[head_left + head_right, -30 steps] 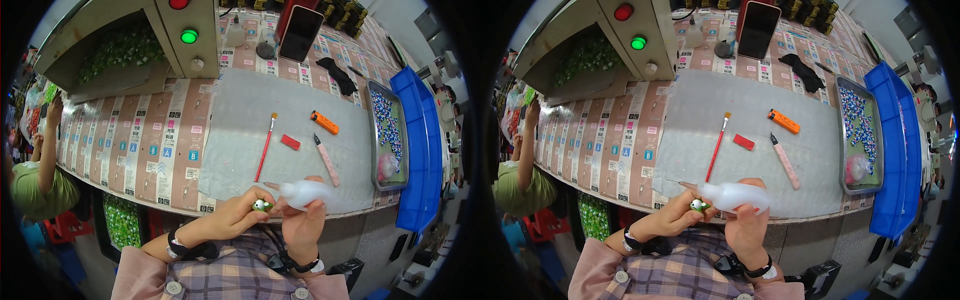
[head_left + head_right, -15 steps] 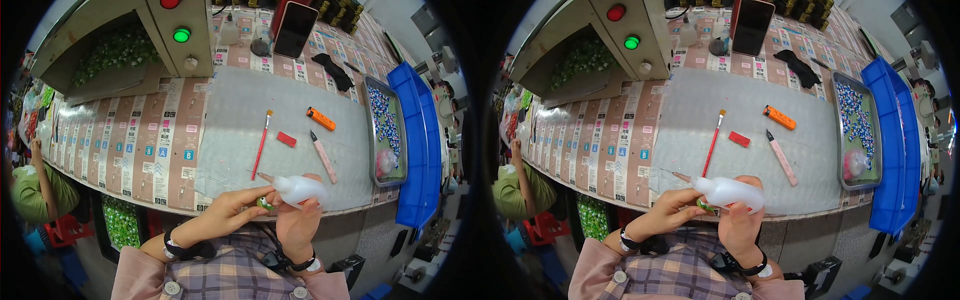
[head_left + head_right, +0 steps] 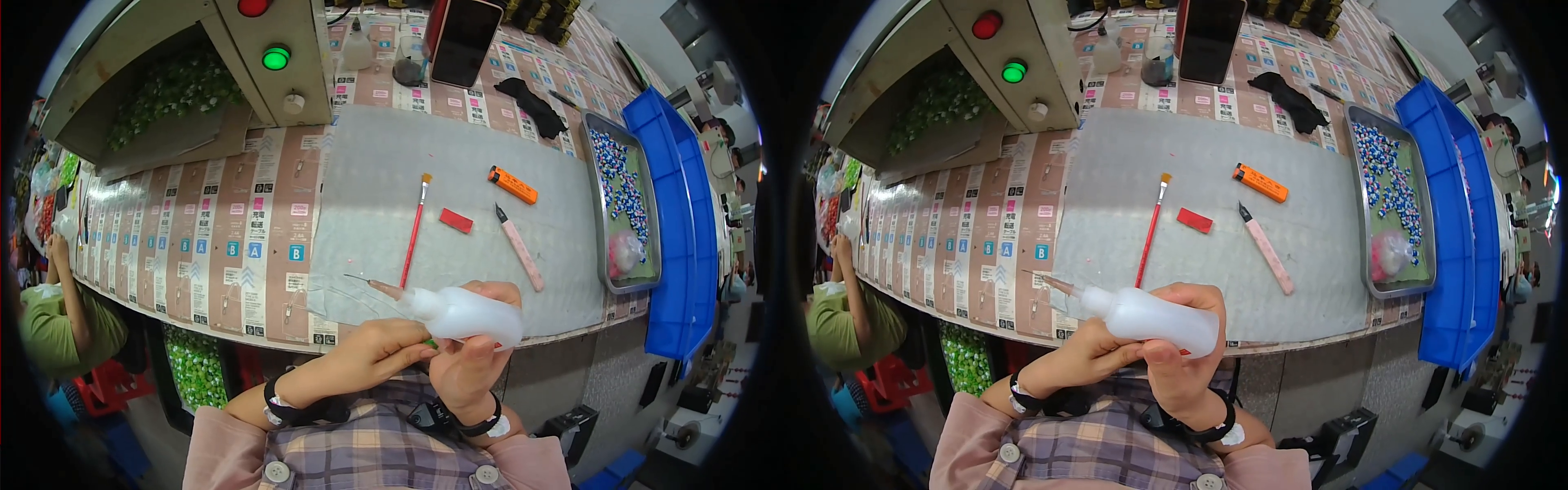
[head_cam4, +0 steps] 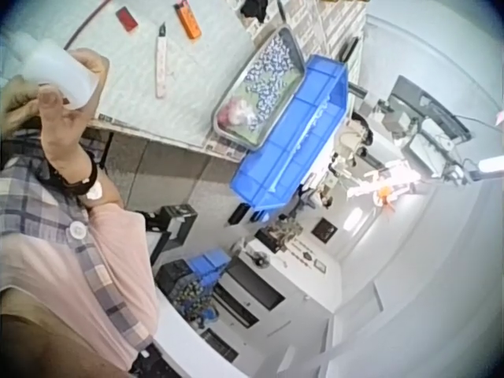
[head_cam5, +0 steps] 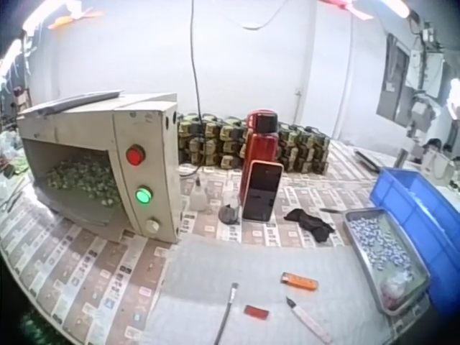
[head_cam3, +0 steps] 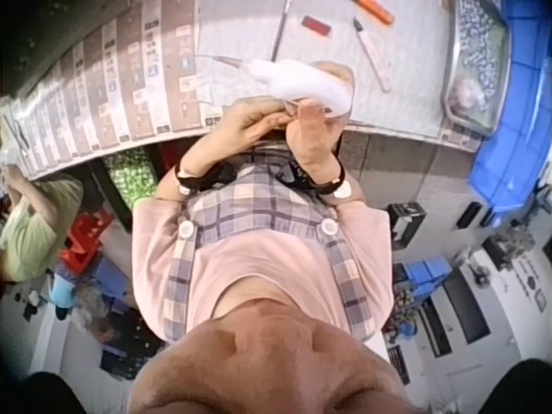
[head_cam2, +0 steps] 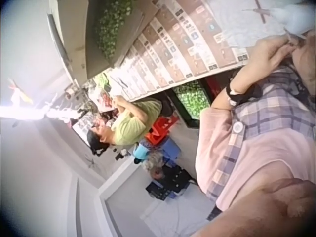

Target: Assembling small toy components by hand and using glue and small tools.

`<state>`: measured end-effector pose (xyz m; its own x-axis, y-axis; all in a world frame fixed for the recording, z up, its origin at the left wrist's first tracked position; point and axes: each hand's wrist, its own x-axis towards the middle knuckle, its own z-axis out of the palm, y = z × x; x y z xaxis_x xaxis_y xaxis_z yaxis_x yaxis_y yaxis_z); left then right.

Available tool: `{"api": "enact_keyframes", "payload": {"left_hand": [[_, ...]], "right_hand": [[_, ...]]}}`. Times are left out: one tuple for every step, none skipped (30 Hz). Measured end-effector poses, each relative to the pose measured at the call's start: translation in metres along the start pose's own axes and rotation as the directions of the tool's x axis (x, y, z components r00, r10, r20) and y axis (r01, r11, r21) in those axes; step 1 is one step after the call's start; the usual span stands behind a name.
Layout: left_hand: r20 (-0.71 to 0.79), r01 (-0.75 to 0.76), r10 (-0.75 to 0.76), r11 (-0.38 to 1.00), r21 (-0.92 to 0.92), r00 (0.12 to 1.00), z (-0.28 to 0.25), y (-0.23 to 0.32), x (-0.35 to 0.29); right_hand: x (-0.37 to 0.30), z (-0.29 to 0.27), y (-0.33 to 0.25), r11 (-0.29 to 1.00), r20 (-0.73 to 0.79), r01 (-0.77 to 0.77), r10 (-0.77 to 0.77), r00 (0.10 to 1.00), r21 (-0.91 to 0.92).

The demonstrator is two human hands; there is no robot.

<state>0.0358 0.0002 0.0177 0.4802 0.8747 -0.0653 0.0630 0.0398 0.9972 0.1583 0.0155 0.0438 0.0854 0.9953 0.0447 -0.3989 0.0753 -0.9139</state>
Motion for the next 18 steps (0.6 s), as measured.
{"api": "enact_keyframes", "payload": {"left_hand": [[0.036, 0.020, -0.020, 1.000, -0.019, 0.999, -0.002, 0.002, 0.000], [0.037, 0.021, -0.020, 1.000, -0.020, 0.999, -0.002, 0.003, 0.001], [0.036, 0.006, -0.005, 1.000, -0.020, 0.999, -0.002, 0.003, 0.001], [0.035, -0.010, 0.010, 1.000, -0.021, 0.999, -0.002, 0.004, 0.001], [0.037, -0.009, 0.010, 1.000, -0.022, 0.999, -0.002, 0.002, 0.000], [0.004, -0.023, 0.023, 0.998, -0.063, 1.000, -0.001, -0.001, -0.001], [-0.029, -0.038, 0.035, 0.994, -0.104, 0.999, -0.001, -0.003, -0.002], [-0.030, -0.037, 0.034, 0.994, -0.104, 0.999, -0.001, -0.003, -0.002], [-0.065, -0.031, 0.021, 0.989, -0.142, 0.998, -0.002, -0.002, -0.003], [-0.100, -0.026, 0.008, 0.983, -0.180, 0.995, -0.003, -0.002, -0.004], [-0.101, 0.005, -0.043, 0.938, -0.347, 0.994, -0.002, -0.006, -0.007], [-0.106, 0.004, -0.044, 0.938, -0.347, 0.993, -0.003, -0.006, -0.007], [-0.107, -0.006, -0.045, 0.901, -0.434, 0.993, -0.004, -0.007, -0.008], [-0.109, -0.016, -0.047, 0.856, -0.516, 0.993, -0.007, -0.007, -0.009], [-0.119, -0.064, 0.006, 0.868, -0.492, 0.993, -0.009, -0.009, -0.009], [-0.125, -0.065, 0.003, 0.868, -0.492, 0.992, -0.009, -0.009, -0.008], [-0.149, -0.102, 0.028, 0.853, -0.511, 0.988, -0.009, -0.010, -0.008], [-0.175, -0.143, 0.058, 0.837, -0.528, 0.983, -0.010, -0.010, -0.008]], "right_hand": [[0.001, 0.000, 0.001, 1.000, -0.010, 0.018, -0.018, 1.000, -0.009], [0.002, 0.000, 0.001, 0.999, -0.019, 0.035, -0.036, 0.999, -0.018], [0.002, 0.000, 0.001, 0.999, -0.020, 0.035, -0.036, 0.999, -0.019], [0.002, 0.001, 0.000, 0.999, -0.028, 0.040, -0.040, 0.999, 0.000], [0.002, 0.002, 0.000, 0.999, -0.036, 0.045, -0.044, 0.998, 0.020], [0.002, 0.001, 0.001, 0.999, -0.036, 0.043, -0.042, 0.998, 0.020], [0.002, 0.001, 0.002, 0.998, -0.065, 0.056, -0.055, 0.996, 0.023], [0.002, 0.000, 0.002, 0.997, -0.094, 0.069, -0.066, 0.993, 0.027], [0.003, -0.002, 0.001, 0.997, -0.093, 0.068, -0.065, 0.994, 0.027], [0.005, -0.006, -0.002, 0.995, -0.121, 0.095, -0.095, 0.988, -0.010], [0.007, -0.011, -0.005, 0.992, -0.147, 0.119, -0.125, 0.981, -0.047], [0.008, -0.017, -0.009, 0.992, -0.143, 0.117, -0.123, 0.982, -0.046], [0.007, -0.023, -0.012, 0.989, -0.150, 0.112, -0.126, 0.981, -0.096], [0.006, -0.027, -0.014, 0.984, -0.158, 0.105, -0.128, 0.979, -0.146], [0.006, -0.030, -0.017, 0.983, -0.181, 0.108, -0.134, 0.974, -0.147], [0.005, -0.035, -0.017, 0.984, -0.178, 0.104, -0.129, 0.976, -0.146], [0.003, -0.041, -0.017, 0.981, -0.173, 0.127, -0.152, 0.973, -0.147], [0.002, -0.043, -0.017, 0.977, -0.165, 0.155, -0.179, 0.970, -0.149]]}}
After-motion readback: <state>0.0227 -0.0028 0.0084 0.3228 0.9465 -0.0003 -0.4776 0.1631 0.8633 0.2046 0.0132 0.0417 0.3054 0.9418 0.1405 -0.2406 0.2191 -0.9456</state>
